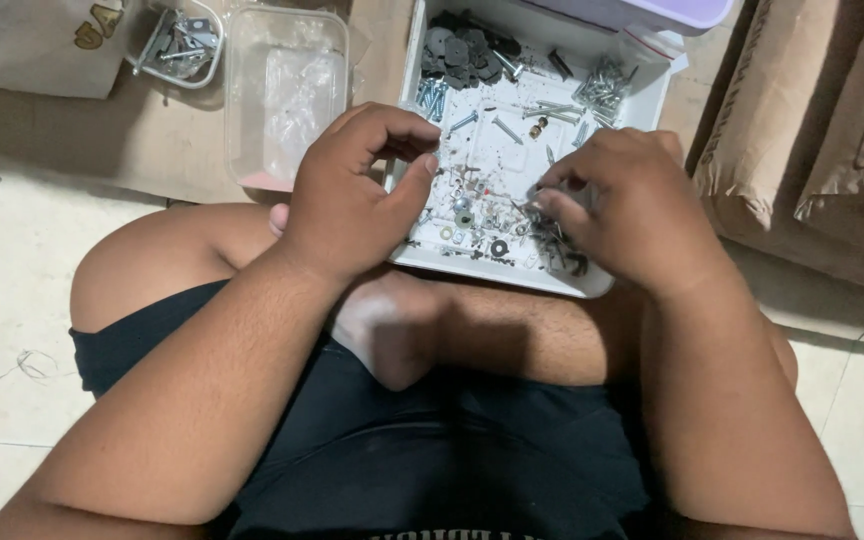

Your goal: Sorting through a tray of mixed hardware including screws, bolts, and washers while sitting on the floor.

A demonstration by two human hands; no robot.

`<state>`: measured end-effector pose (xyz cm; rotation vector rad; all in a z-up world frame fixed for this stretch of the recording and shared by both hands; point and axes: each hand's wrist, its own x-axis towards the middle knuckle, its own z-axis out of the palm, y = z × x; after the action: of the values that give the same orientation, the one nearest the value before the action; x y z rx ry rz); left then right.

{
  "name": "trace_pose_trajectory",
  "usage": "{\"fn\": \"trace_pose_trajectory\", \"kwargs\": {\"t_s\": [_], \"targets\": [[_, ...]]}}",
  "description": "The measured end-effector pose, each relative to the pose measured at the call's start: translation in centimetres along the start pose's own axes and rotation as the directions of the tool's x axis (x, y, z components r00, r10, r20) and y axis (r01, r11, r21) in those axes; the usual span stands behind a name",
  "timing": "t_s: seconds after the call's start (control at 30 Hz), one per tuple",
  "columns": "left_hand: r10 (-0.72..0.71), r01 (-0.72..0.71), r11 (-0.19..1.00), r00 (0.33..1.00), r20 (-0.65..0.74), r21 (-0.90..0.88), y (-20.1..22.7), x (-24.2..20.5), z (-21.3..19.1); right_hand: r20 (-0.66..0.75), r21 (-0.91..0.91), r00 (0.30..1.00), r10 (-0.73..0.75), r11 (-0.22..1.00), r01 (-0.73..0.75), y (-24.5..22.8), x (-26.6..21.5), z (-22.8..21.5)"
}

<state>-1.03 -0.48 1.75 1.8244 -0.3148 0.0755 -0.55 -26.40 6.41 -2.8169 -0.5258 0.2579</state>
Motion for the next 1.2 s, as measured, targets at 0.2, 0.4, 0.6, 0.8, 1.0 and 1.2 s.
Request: {"fn": "trace_pose_trajectory", "kwargs": {"t_s": [0.2,0.4,0.6,0.8,1.0,1.2], "targets": [[-0.013,0.012,0.999,1.0,0.002,0.034,0.2,0.2,0.2,-0.165,-0.084,0.986,0.028,0.996,-0.042,1.9,-0.8,0.9],[0.295,-0.369,0.857,0.924,0.244,0.361,0.9,-0.1,1.2,-0.135,0.279,0.991,0.01,0.96,0.028,-1.4,-0.3,1.2],[0.397,-0.476,0.785,0.878,0.268,0.397,0.3,-0.3,2.0,-0.079,0.386,0.997,-0.022,0.921,0.051,-2.6,0.3,1.6],[0.404,-0.455,0.747,0.89,0.213,0.485,0.3,-0.3,2.3,-0.015,0.471,1.0,0.003,0.882,0.005,-2.5,0.4,1.0],[0.388,-0.434,0.74,0.899,0.2,0.514,0.2,-0.2,2.2,-0.458,0.121,0.833,0.31,0.95,-0.287,3.6,1.6,1.2],[0.336,-0.418,0.754,0.908,0.248,0.507,0.1,-0.2,2.1,-0.594,0.043,0.791,0.147,0.988,-0.151,9.6,2.6,4.0]]}}
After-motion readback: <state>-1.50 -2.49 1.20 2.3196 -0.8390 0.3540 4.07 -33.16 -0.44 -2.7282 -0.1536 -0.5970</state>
